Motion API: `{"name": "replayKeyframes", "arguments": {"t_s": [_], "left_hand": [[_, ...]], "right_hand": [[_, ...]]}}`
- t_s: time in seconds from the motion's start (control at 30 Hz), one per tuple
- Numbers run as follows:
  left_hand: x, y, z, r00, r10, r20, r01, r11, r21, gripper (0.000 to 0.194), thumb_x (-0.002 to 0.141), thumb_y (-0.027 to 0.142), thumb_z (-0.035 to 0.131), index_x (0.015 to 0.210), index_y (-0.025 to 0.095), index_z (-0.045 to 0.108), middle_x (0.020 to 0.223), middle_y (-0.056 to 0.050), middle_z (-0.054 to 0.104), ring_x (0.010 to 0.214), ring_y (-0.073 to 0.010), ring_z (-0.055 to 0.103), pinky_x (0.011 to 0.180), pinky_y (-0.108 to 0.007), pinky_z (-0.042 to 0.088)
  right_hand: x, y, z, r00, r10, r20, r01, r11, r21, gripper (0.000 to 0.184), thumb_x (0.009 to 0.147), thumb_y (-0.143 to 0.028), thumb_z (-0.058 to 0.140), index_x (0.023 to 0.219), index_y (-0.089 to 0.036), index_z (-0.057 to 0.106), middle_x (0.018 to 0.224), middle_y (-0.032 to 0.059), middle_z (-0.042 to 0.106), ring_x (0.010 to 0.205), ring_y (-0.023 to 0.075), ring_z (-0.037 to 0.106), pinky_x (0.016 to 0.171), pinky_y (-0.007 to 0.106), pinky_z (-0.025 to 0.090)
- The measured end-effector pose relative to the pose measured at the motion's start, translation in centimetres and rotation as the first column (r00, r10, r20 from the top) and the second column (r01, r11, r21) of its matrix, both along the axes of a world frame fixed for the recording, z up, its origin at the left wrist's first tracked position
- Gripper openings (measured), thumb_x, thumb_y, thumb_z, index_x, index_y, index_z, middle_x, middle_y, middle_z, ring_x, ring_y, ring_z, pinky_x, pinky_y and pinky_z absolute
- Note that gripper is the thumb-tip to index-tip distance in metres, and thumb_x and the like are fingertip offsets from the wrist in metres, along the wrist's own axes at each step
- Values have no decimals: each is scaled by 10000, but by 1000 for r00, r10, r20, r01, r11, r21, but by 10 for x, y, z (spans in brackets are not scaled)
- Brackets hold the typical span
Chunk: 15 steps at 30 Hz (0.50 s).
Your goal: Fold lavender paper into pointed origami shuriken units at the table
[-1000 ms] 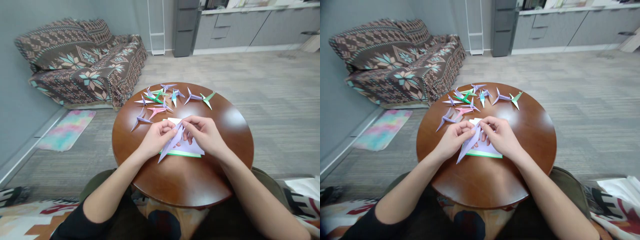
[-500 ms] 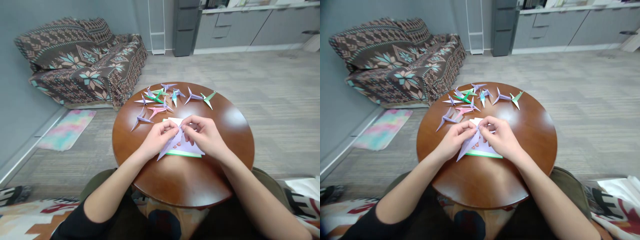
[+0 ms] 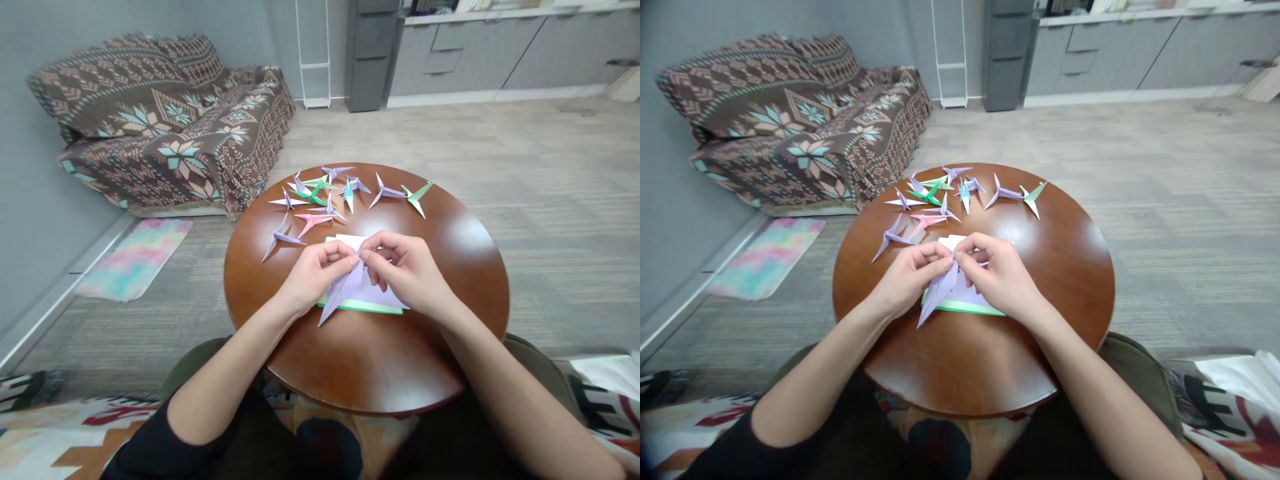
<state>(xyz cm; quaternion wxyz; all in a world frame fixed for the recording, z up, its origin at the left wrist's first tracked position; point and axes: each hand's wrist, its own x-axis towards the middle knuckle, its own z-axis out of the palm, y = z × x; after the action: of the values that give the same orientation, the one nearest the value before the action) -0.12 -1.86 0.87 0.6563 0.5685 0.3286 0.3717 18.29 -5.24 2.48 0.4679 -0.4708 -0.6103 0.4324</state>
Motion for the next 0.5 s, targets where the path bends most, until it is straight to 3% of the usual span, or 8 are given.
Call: {"name": "replayKeyframes", "arguments": {"t_s": [0.27,0.5], "left_hand": [[2,-3,5,991,104,-84,-84,974,211,220,881,330,742,798,150,649,753,-1,652,707,-124,572,707,-251,438],[2,-5,3,970,165,-179,-100,941,323,211,906,343,701,820,153,668,787,-20,667,740,-151,604,672,-254,474]], "right_hand": [[0,2,0,999,24,-22,-24,999,-25,181,923,-320,693,827,-171,660,571,-27,615,467,105,560,473,236,464],[1,2,-1,999,31,-18,-32,999,-44,174,910,-316,715,832,-174,650,552,-39,597,466,113,568,467,235,461]]}}
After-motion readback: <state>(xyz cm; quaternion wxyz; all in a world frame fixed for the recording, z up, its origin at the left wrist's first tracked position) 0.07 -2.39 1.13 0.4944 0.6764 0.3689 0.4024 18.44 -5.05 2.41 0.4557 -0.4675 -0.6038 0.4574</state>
